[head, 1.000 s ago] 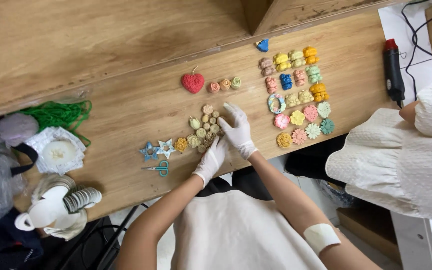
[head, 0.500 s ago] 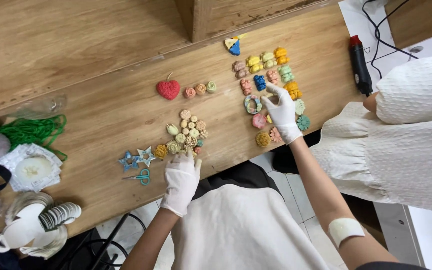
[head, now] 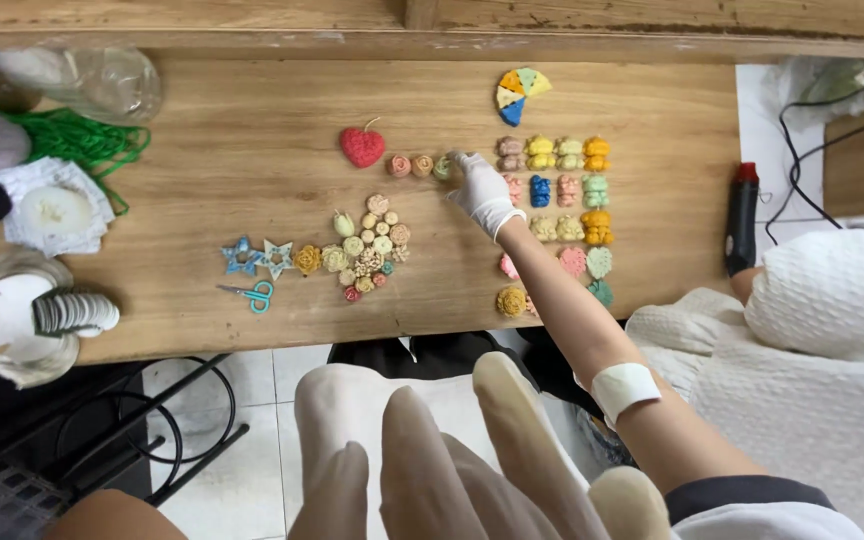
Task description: The person, wearing white gloves, picks up small decorative wax candle pieces one at a time and arranges them into neat rows on a wooden table. Near the end, the person picks up a red heart-shaped candle and trims its wick with scissors.
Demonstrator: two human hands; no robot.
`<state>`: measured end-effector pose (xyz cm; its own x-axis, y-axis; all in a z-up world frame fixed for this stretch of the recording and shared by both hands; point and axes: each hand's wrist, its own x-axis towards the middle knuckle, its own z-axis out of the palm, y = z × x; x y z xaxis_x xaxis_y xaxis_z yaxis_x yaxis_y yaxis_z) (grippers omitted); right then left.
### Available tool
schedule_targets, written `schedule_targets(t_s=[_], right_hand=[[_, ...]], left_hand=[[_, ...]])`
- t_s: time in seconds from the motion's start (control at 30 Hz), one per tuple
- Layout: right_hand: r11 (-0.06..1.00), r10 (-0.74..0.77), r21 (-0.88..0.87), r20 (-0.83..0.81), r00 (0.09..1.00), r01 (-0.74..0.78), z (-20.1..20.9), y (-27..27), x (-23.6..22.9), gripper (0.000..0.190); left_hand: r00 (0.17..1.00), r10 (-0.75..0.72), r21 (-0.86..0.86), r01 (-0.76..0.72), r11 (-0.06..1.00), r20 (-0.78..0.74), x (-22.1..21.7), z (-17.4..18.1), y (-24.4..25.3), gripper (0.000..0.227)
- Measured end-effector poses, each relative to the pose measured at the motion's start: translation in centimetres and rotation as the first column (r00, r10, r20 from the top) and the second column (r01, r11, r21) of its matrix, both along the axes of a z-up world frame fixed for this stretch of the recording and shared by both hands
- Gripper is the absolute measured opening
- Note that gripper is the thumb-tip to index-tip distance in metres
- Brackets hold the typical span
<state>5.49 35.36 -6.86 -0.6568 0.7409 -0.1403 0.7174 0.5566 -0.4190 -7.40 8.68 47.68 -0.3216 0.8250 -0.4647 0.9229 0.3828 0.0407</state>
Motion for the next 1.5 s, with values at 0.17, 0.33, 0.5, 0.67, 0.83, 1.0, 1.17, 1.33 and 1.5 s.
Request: schedule_targets(t_s=[0.17,0.33,0.5,0.67,0.83,1.0,1.17,1.33,1.5], right_hand=[[0.997,0.023,0.071,0.002,1.0,-0.023,1.7,0.7,-1.1,0.068],[0.983,0.077,0.16,0.112,0.991,-0.094,1.9,2.2,-1.8,0.052],[0.977,0.081,0.183,0.158,0.984,-0.11,3.0,5.1,1.3,0.049],[0.978,0.064,0.192,0.08,0.995,-0.079,2.8,8.7,5.0,0.05],[0.975,0.071,0.204,0.109,0.991,-0.092,2.3,8.8,4.5,0.048],[0.968,0.067,0.238,0.037,0.997,-0.074,1.4,8.2,3.9,0.044],[0.977,0.084,0.193,0.039,0.996,-0.09,1.3,8.1,4.4,0.049],[0.985,0.081,0.147,0.051,0.995,-0.088,1.6,7.6,4.5,0.052],[0.984,0.11,0.125,0.141,0.984,-0.128,2.0,7.7,4.6,0.07]], left_hand=[[0.989,0.145,-0.086,-0.143,0.986,0.027,1.0,-6.2,-2.9,0.048],[0.966,0.253,-0.166,-0.242,0.956,0.045,1.4,-11.6,-5.1,0.055],[0.952,0.293,-0.219,-0.268,0.938,0.087,0.4,-14.7,-4.8,0.066],[0.877,0.433,-0.184,-0.4,0.898,0.209,-0.5,-23.7,-8.6,0.074],[0.816,0.475,-0.093,-0.473,0.876,0.329,0.0,-33.0,-14.8,0.068],[0.702,0.686,-0.527,-0.517,0.674,0.189,-1.3,-32.3,-13.2,0.076],[0.662,0.728,-0.471,-0.592,0.654,0.179,-1.3,-30.0,-10.3,0.073],[0.667,0.731,-0.524,-0.576,0.628,0.143,-1.8,-26.9,-7.1,0.07],[0.718,0.662,-0.374,-0.567,0.734,0.213,-2.4,-28.5,-8.0,0.07]])
